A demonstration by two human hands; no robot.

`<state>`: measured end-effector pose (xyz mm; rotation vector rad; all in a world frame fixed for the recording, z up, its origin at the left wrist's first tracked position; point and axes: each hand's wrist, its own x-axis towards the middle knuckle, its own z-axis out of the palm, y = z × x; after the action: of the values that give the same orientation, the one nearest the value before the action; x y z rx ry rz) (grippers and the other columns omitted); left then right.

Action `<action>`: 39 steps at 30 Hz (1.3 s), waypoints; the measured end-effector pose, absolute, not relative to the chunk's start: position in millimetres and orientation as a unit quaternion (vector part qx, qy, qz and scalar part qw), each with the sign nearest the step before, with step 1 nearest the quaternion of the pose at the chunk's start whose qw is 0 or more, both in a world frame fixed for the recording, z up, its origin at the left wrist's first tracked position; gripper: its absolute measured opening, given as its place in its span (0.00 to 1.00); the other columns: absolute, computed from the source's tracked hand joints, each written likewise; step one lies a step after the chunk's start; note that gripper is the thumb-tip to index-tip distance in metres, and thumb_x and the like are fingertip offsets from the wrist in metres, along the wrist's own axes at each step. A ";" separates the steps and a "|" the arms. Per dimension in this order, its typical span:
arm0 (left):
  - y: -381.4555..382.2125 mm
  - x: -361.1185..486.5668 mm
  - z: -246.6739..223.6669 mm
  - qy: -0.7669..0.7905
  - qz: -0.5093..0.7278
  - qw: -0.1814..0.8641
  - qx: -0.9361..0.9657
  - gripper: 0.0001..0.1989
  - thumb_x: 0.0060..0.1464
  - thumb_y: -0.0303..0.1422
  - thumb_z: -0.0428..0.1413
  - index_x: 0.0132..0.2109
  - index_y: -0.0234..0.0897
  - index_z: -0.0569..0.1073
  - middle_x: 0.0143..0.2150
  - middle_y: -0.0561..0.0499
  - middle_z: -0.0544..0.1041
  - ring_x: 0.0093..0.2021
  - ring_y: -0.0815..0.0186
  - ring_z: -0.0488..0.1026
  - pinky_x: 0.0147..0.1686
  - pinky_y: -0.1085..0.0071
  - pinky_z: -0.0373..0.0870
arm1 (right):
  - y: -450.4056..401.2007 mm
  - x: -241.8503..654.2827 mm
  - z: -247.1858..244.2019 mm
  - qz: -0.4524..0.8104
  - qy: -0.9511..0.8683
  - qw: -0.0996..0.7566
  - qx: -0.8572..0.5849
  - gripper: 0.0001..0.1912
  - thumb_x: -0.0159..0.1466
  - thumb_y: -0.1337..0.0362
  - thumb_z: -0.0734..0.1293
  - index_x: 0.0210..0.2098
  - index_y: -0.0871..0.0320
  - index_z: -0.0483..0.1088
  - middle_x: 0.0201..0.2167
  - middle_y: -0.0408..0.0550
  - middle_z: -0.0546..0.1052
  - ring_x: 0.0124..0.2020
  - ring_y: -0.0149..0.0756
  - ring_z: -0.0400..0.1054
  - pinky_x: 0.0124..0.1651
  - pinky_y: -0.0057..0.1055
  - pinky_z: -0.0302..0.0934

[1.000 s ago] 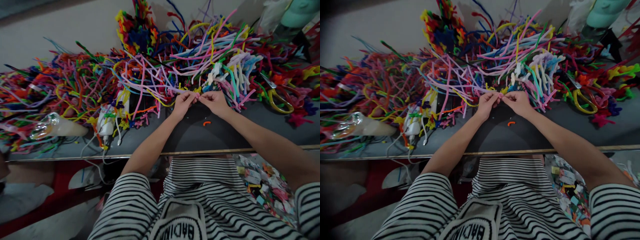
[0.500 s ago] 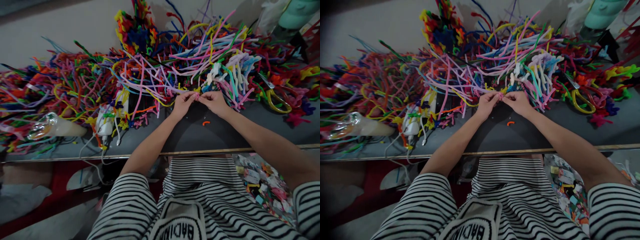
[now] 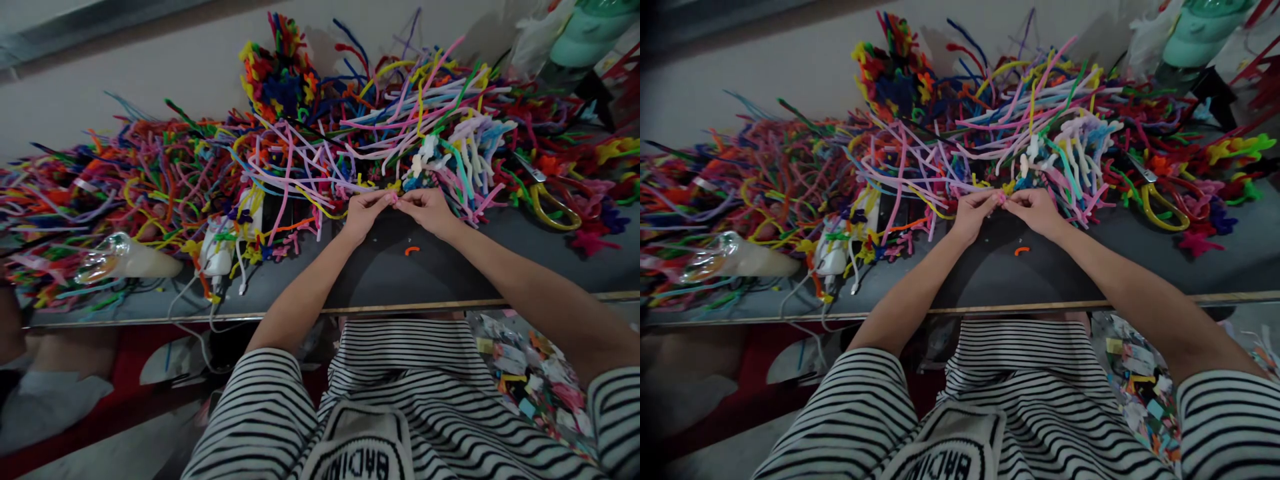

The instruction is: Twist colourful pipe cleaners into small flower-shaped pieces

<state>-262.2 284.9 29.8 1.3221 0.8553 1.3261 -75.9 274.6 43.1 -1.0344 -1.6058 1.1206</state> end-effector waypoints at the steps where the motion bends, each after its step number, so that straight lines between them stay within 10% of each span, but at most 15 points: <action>1: 285.7 -262.6 30.2 0.356 0.551 0.514 0.553 0.20 0.45 0.52 0.73 0.39 0.43 0.88 0.35 0.51 0.86 0.36 0.69 0.81 0.48 0.69 0.78 | 275.0 -75.9 42.5 0.454 -0.648 0.446 -0.418 0.28 0.56 0.39 0.76 0.29 0.61 0.79 0.19 0.42 0.69 0.22 0.27 0.55 0.26 0.31 0.45; 16: 288.1 -261.4 27.5 0.359 0.572 0.510 0.533 0.21 0.40 0.53 0.74 0.34 0.42 0.87 0.32 0.52 0.85 0.33 0.71 0.77 0.41 0.71 0.75 | 271.9 -76.3 44.1 0.448 -0.662 0.435 -0.415 0.32 0.55 0.34 0.75 0.30 0.61 0.79 0.20 0.42 0.68 0.22 0.26 0.52 0.26 0.31 0.43; 21: 288.0 -261.6 29.9 0.371 0.553 0.522 0.532 0.24 0.42 0.56 0.72 0.36 0.41 0.87 0.28 0.54 0.82 0.22 0.78 0.61 0.24 0.75 0.58 | 272.4 -76.2 42.3 0.438 -0.662 0.443 -0.418 0.28 0.57 0.39 0.75 0.30 0.61 0.79 0.20 0.42 0.69 0.22 0.26 0.52 0.27 0.31 0.44; 39: 288.4 -266.2 42.1 0.425 0.472 0.567 0.525 0.16 0.47 0.43 0.71 0.28 0.35 0.80 0.23 0.55 0.72 0.23 0.77 0.60 0.23 0.76 0.49 | 272.1 -75.7 37.6 0.377 -0.696 0.419 -0.445 0.19 0.60 0.49 0.71 0.30 0.61 0.79 0.20 0.44 0.71 0.23 0.28 0.56 0.28 0.32 0.48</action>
<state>-266.2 288.4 42.1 1.2327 0.9993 1.1087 -75.7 272.1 37.6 -1.1152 -1.7442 0.9456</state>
